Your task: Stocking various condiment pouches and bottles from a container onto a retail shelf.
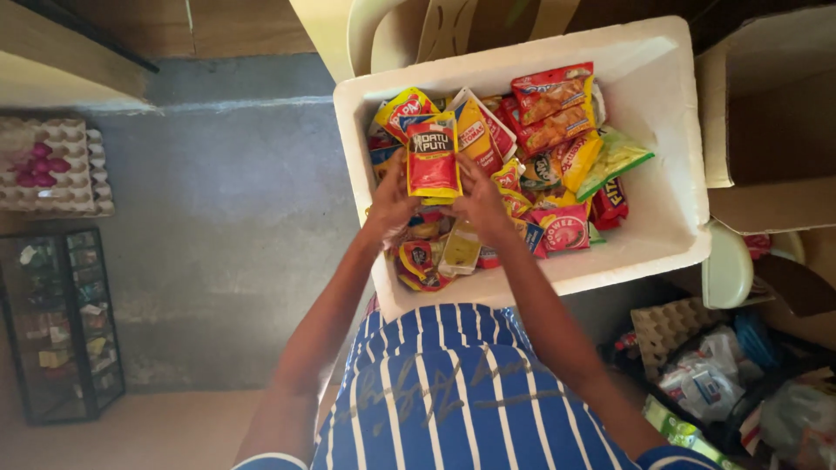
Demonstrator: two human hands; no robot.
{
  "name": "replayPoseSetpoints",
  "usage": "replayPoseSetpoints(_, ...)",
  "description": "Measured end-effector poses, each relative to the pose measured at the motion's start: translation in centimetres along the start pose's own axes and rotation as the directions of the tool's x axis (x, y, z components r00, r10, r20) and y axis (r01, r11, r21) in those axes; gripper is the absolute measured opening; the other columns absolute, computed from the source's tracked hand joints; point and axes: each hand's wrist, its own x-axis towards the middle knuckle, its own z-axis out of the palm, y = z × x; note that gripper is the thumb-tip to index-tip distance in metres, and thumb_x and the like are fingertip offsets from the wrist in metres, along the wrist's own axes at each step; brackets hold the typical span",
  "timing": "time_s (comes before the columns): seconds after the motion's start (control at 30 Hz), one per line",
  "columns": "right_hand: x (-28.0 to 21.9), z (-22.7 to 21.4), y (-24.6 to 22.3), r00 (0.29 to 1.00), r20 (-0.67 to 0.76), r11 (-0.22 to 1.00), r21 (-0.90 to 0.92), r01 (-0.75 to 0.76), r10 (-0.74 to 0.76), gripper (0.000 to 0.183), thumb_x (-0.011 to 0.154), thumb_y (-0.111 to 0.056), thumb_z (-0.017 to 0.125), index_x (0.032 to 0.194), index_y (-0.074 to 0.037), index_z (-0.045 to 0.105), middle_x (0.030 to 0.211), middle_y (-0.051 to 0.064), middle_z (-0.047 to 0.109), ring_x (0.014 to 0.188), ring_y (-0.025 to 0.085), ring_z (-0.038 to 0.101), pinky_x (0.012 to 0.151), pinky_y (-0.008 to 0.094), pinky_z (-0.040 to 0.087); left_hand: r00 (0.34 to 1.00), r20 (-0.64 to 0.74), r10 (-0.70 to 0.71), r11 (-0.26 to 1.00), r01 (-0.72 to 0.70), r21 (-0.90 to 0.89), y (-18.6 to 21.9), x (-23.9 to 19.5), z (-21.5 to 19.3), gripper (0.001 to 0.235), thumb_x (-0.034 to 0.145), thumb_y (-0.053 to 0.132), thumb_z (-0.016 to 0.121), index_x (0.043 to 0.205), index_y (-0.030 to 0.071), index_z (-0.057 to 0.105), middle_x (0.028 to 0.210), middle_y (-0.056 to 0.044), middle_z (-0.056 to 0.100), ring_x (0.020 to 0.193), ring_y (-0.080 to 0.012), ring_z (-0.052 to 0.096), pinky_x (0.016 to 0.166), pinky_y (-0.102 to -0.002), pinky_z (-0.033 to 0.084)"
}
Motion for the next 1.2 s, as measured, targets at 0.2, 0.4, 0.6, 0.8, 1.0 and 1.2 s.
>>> replayPoseSetpoints(0.2,-0.2,-0.4,-0.3,0.999,-0.026,0.999,0.004,-0.043,0.043,0.071,0.096,-0.01,0.066,0.158,-0.014,0.033,0.141,0.005,0.06,0.12,0.017,0.064,0.084,0.038,0.062,0.963,-0.165,-0.211,0.96,0.236,0.152,-0.2,0.2,-0.5,0.075,0.092,0.007,0.075,0.155,0.003,0.036,0.131,-0.017,0.067,0.108,-0.0253,0.069,0.085,-0.041,0.06)
replayPoseSetpoints(0.4,0.4,-1.5,-1.5,0.948,-0.065,0.949,-0.028,-0.314,0.311,0.047,0.098,-0.025,0.064,0.141,-0.008,0.057,0.118,0.003,0.072,0.099,0.016,0.073,0.075,0.034,0.064,0.98,-0.018,-0.198,0.971,0.199,0.129,0.2,0.0,-0.8,0.07,0.085,0.009,0.077,0.146,0.004,0.043,0.128,-0.012,0.068,0.11,-0.0224,0.069,0.086,-0.037,0.061)
replayPoseSetpoints(0.6,2.7,-3.7,1.4,0.986,-0.015,0.979,-0.117,-0.169,0.169,0.04,0.095,-0.014,0.071,0.134,-0.007,0.064,0.11,0.008,0.073,0.087,0.02,0.07,0.063,0.035,0.056,0.933,-0.141,-0.33,0.935,0.344,0.089,-1.1,1.6,-1.6,0.041,0.091,0.015,0.068,0.129,0.001,0.061,0.108,-0.014,0.076,0.091,-0.0218,0.076,0.076,-0.036,0.065)
replayPoseSetpoints(0.8,0.9,-2.3,-0.5,0.995,-0.047,0.989,-0.117,-0.093,0.088,0.037,0.087,-0.001,0.07,0.121,-0.008,0.058,0.114,0.004,0.073,0.099,0.016,0.073,0.076,0.035,0.066,0.971,-0.009,-0.237,0.933,0.23,0.278,-0.6,1.0,-2.7,0.035,0.093,0.003,0.071,0.126,-0.005,0.063,0.106,-0.019,0.075,0.085,-0.0203,0.071,0.068,-0.031,0.055)
replayPoseSetpoints(1.0,1.4,-0.9,-3.7,0.993,0.007,0.99,-0.07,0.12,-0.12,0.033,0.093,0.002,0.07,0.122,-0.004,0.056,0.115,0.01,0.074,0.105,0.017,0.071,0.089,0.033,0.062,0.993,0.11,-0.051,0.933,0.008,0.359,5.6,1.3,0.7,0.038,0.099,0.013,0.066,0.132,-0.001,0.053,0.119,-0.008,0.073,0.11,-0.0152,0.069,0.094,-0.031,0.057)
replayPoseSetpoints(1.2,1.5,1.7,-10.4,0.911,0.12,0.904,-0.126,0.408,-0.394,0.038,0.093,0.003,0.072,0.127,-0.003,0.056,0.118,0.01,0.073,0.111,0.015,0.069,0.095,0.03,0.057,0.965,0.173,0.196,0.837,-0.257,0.483,13.1,1.2,4.2,0.029,0.107,0.012,0.056,0.13,-0.004,0.063,0.113,-0.006,0.072,0.103,-0.0107,0.062,0.09,-0.031,0.054)
